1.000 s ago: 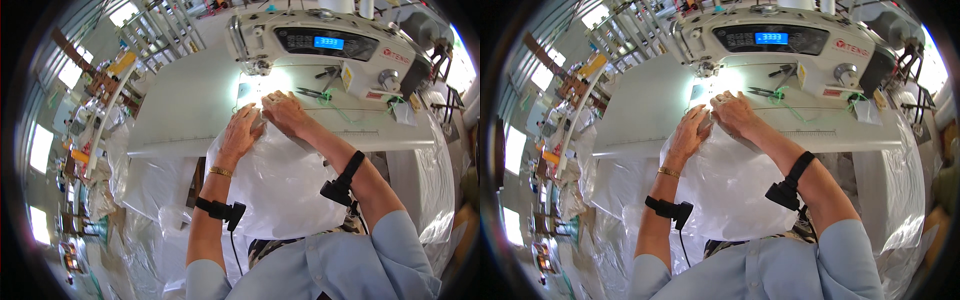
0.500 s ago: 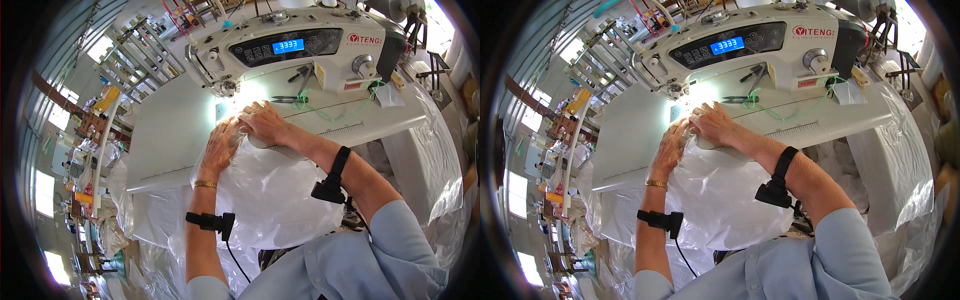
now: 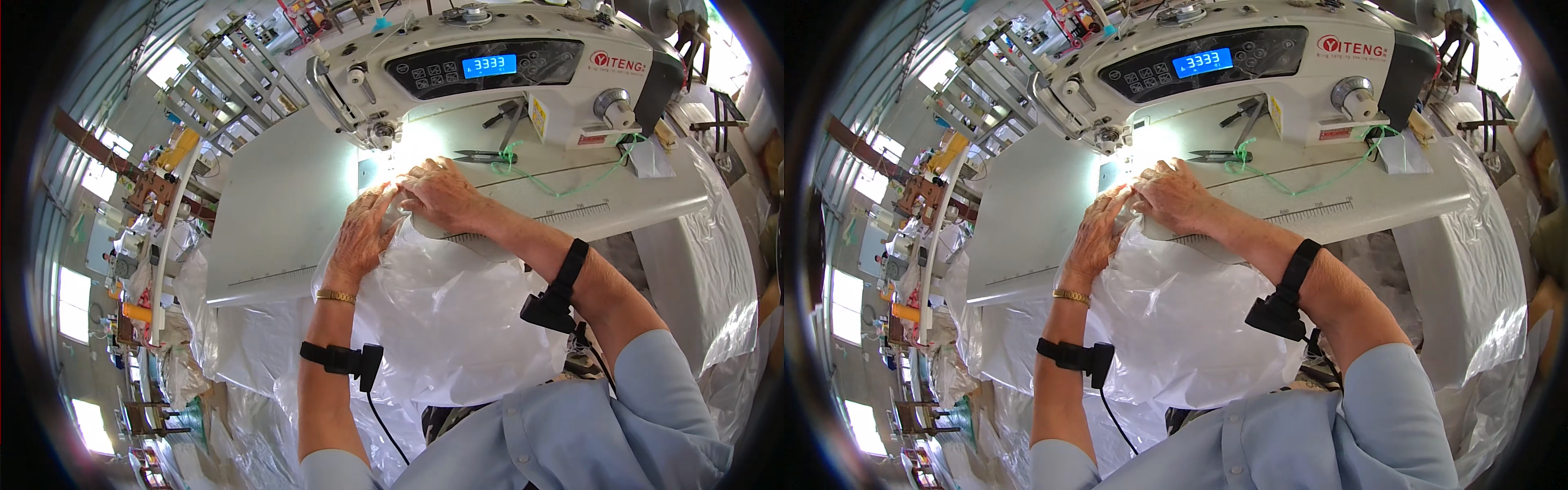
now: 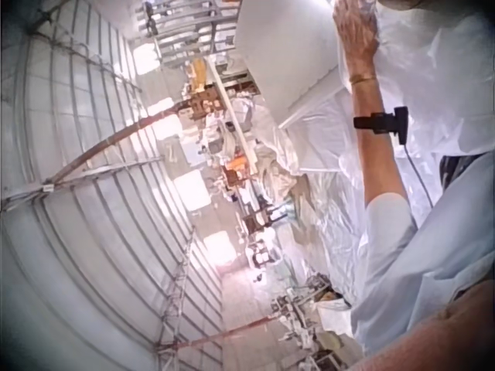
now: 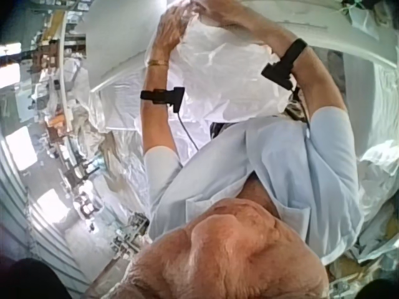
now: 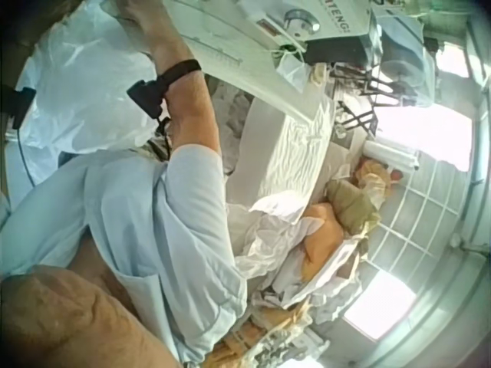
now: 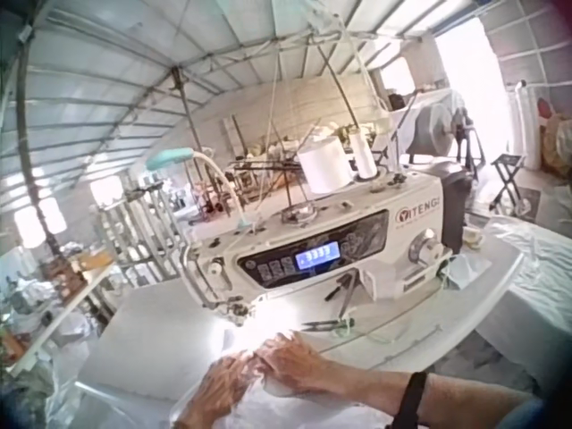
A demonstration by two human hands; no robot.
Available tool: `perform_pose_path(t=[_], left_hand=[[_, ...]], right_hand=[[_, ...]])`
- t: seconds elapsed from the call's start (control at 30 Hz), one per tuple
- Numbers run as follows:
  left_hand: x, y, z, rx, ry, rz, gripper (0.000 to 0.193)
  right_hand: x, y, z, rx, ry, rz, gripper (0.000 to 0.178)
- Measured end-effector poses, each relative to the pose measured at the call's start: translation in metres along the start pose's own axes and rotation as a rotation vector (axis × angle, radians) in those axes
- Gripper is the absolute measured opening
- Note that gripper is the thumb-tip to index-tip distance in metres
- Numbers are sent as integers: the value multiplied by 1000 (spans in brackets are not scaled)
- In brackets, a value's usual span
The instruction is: The person folds and aligns the edges of a white plastic sheet, feeds it through a sewing machine, and trims the thread with shears. They then reposition the material to repeat the sewing and trimming process on another section.
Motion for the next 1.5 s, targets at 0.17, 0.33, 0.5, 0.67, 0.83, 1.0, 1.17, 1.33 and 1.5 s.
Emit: perform_pose_path(t=[0.17, 0.33, 0.5, 0.67, 0.83, 1.0, 1.17, 1.33, 1.5], left_hand=[[-4, 3, -1, 39, -45, 51, 64], [-11, 4, -4, 61, -69, 84, 64], [-21, -2, -8, 33, -50, 51, 61], [-28, -6, -13, 9, -25, 30, 60], [-35, -8, -15, -5, 39, 94, 81], [-28, -4, -15, 17, -40, 8, 55], [-33, -6, -19, -4, -22, 26, 59], [-39, -11, -23, -18, -43, 46, 62], [-43, -10, -25, -1, -23, 22, 56]], right_hand=[[-3, 3, -3, 52, 30, 19, 42], [4, -7, -9, -28, -18, 72, 40], [3, -4, -13, 8, 22, 98, 37], [5, -3, -18, 32, 40, 92, 35], [6, -5, -19, 22, 42, 103, 30], [6, -7, -21, 72, 60, 129, 27], [9, -10, -21, 104, 58, 152, 21], [12, -13, -22, 76, 51, 211, 17], [10, -9, -20, 111, 75, 228, 20]])
Point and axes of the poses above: each hand's wrist, its own z-axis away from the middle knuckle, its own y-axis out of the back of the hand, x = y × z, the point moved 10 cm from there along -z, towards the middle knuckle, and after that the axes turned 2 degrees about x, right-handed, at the moved point
